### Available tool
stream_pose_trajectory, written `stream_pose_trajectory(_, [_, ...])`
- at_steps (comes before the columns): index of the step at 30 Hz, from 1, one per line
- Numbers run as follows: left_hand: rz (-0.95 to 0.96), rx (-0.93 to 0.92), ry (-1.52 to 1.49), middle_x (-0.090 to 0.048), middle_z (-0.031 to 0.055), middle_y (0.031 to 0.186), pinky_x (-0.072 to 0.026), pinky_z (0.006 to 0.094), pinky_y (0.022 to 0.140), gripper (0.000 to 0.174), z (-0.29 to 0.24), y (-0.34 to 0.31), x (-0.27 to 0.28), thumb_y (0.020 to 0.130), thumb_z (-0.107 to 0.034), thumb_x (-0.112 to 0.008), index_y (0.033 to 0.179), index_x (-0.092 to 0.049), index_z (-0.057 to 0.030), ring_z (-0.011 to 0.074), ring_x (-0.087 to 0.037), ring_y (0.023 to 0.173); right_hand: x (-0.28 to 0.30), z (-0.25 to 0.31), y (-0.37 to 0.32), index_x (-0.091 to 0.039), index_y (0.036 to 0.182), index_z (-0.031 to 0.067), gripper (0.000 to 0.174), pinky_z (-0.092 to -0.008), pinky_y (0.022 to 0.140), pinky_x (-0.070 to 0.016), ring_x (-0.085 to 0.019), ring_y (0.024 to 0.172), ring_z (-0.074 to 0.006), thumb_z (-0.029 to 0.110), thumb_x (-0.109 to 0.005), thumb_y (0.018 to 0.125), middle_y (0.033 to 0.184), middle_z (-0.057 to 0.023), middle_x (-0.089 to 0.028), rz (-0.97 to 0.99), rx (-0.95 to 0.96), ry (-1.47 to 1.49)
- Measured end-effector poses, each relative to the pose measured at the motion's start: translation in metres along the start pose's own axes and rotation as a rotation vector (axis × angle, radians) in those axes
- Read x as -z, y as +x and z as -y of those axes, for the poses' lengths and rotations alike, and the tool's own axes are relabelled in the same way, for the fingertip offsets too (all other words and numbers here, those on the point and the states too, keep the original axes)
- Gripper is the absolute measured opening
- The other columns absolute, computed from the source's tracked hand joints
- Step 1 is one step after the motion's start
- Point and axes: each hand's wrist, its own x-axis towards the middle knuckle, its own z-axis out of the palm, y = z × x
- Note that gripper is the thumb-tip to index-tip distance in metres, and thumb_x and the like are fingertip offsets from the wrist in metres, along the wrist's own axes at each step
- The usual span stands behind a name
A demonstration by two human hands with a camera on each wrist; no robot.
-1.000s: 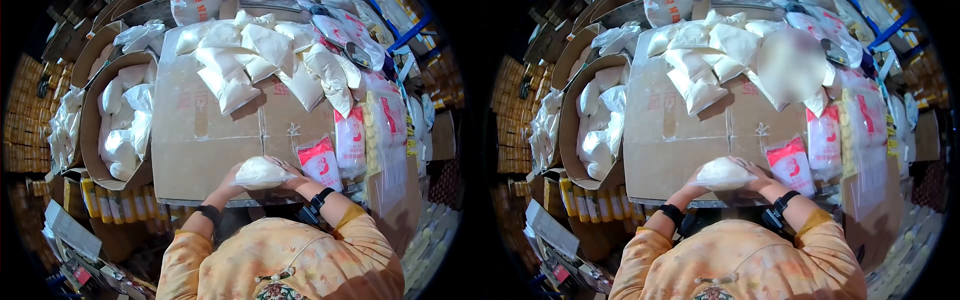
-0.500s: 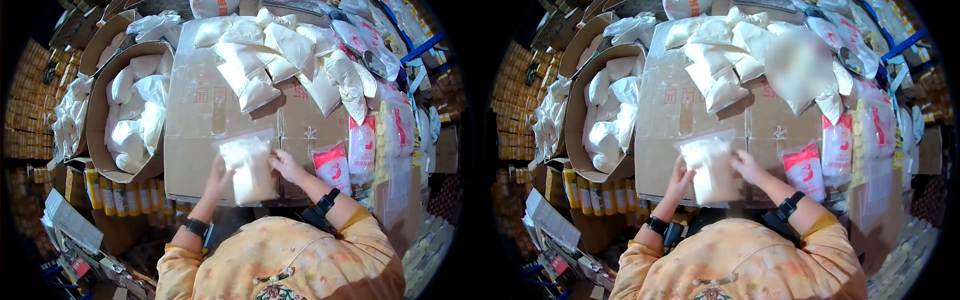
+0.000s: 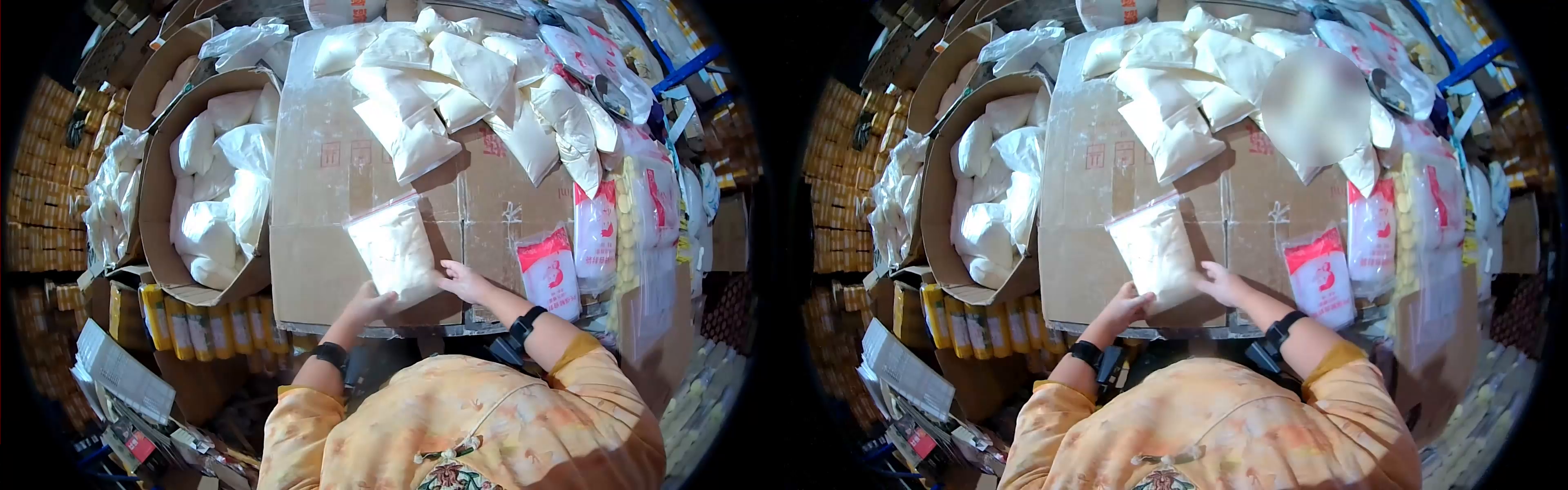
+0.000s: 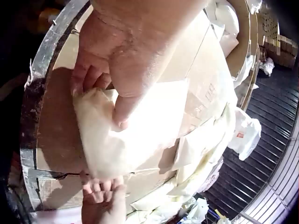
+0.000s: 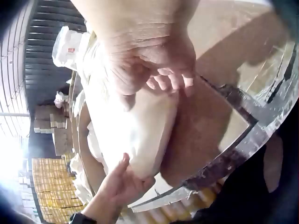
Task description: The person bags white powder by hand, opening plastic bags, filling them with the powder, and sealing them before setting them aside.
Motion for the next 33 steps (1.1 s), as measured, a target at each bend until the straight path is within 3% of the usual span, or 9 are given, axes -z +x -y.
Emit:
stream_pose_trajectory(8, [0.255, 0.141, -0.402, -0.052, 0.0081, 0.115, -0.047, 0.0362, 0.082, 0.05, 0.018, -0.004, -0.004, 0.087, -0.026, -0.058, 0.13, -0.038, -0.0072, 0.022, -0.055, 0.096, -0.004, 0.052, 0.013, -0.054, 0.112, 0.0001, 0.044, -0.0308, 0.082, -0.046, -0.058, 0.091, -0.0161, 0.021, -0.07, 0.077, 0.1, -0.0099, -0.063, 0.213, -0.012, -0.08])
stream_pose_trajectory(13, [0.08, 0.253, -0.799, -0.043, 0.017, 0.13, -0.0408, 0.0474, 0.096, 0.051, 0.02, -0.032, -0.004, 0.092, -0.029, -0.045, 0.134, -0.031, -0.0024, 0.0335, -0.047, 0.115, -0.04, 0.108, -0.016, -0.054, 0.109, 0.0007, 0.038, -0.0378, 0.082, -0.0454, -0.06, 0.095, -0.0311, 0.022, -0.06, 0.079, 0.1, -0.0207, -0.061, 0.278, 0.022, -0.359])
stream_pose_trajectory(16, [0.137, 0.068, -0.723, -0.048, 0.0129, 0.127, -0.0472, 0.0407, 0.083, 0.054, 0.023, -0.044, 0.012, 0.09, -0.033, -0.048, 0.134, -0.033, -0.0066, 0.0296, -0.052, 0.108, -0.048, 0.12, -0.015, -0.05, 0.117, 0.0012, 0.04, -0.038, 0.085, -0.0441, -0.058, 0.098, -0.0318, 0.017, -0.056, 0.081, 0.104, -0.0217, -0.059, 0.296, 0.201, -0.214])
stream_pose_trajectory(21, [0.006, -0.315, -0.631, -0.049, 0.0104, 0.126, -0.0438, 0.0392, 0.091, 0.057, -0.027, -0.032, 0.072, 0.084, -0.029, -0.055, 0.132, -0.035, -0.0074, 0.0249, -0.051, 0.11, -0.062, 0.169, 0.002, -0.039, 0.132, 0.0088, 0.054, -0.0365, 0.084, -0.0449, -0.06, 0.094, -0.0295, 0.01, -0.055, 0.081, 0.116, -0.0185, -0.055, 0.121, 0.557, -0.04])
stream_pose_trajectory(24, [-0.187, -0.423, -0.42, -0.052, 0.0105, 0.119, -0.0466, 0.0399, 0.085, 0.045, -0.092, -0.028, 0.099, 0.084, -0.014, -0.055, 0.126, -0.04, -0.0061, 0.0242, -0.053, 0.108, -0.044, 0.19, -0.023, -0.044, 0.13, 0.0122, 0.049, -0.0358, 0.077, -0.0472, -0.061, 0.084, -0.0247, 0.014, -0.054, 0.082, 0.112, -0.0146, -0.057, 0.173, 0.353, -0.082])
stream_pose_trajectory(26, [-0.181, -0.533, 0.291, -0.054, 0.0102, 0.11, -0.0487, 0.036, 0.077, 0.044, -0.096, -0.005, 0.148, 0.086, -0.01, -0.053, 0.127, -0.038, -0.0074, 0.0228, -0.056, 0.097, -0.034, 0.146, -0.021, -0.05, 0.123, 0.0112, 0.042, -0.0363, 0.076, -0.0473, -0.062, 0.083, -0.0258, 0.018, -0.053, 0.082, 0.106, -0.0125, -0.06, 0.093, 0.407, -0.298])
stream_pose_trajectory(28, [-0.312, -0.372, 0.451, -0.056, 0.0077, 0.098, -0.0497, 0.0314, 0.067, 0.048, -0.08, 0.012, 0.164, 0.086, -0.008, -0.054, 0.13, -0.035, -0.0097, 0.019, -0.057, 0.082, -0.008, 0.103, -0.034, -0.057, 0.114, 0.01, 0.034, -0.0366, 0.075, -0.0478, -0.062, 0.083, -0.0272, 0.021, -0.053, 0.082, 0.1, -0.011, -0.063, -0.027, 0.376, -0.454])
stream_pose_trajectory(29, [-0.408, -0.073, 0.003, -0.056, 0.006, 0.091, -0.0495, 0.029, 0.061, 0.051, -0.076, 0.017, 0.152, 0.086, -0.008, -0.054, 0.132, -0.034, -0.011, 0.0164, -0.057, 0.074, 0.012, 0.083, -0.049, -0.06, 0.108, 0.0092, 0.03, -0.0367, 0.075, -0.0482, -0.062, 0.082, -0.0279, 0.023, -0.053, 0.082, 0.096, -0.0105, -0.064, -0.112, 0.318, -0.501])
stream_pose_trajectory(33, [-0.552, -0.155, 0.076, -0.053, 0.0023, 0.085, -0.0466, 0.0251, 0.059, 0.053, -0.045, 0.024, 0.131, 0.088, -0.01, -0.052, 0.136, -0.029, -0.0133, 0.011, -0.054, 0.07, 0.115, 0.036, -0.129, -0.064, 0.099, 0.0077, 0.024, -0.0326, 0.071, -0.0489, -0.063, 0.078, -0.022, 0.022, -0.058, 0.081, 0.087, -0.0117, -0.066, -0.452, 0.074, -0.271])
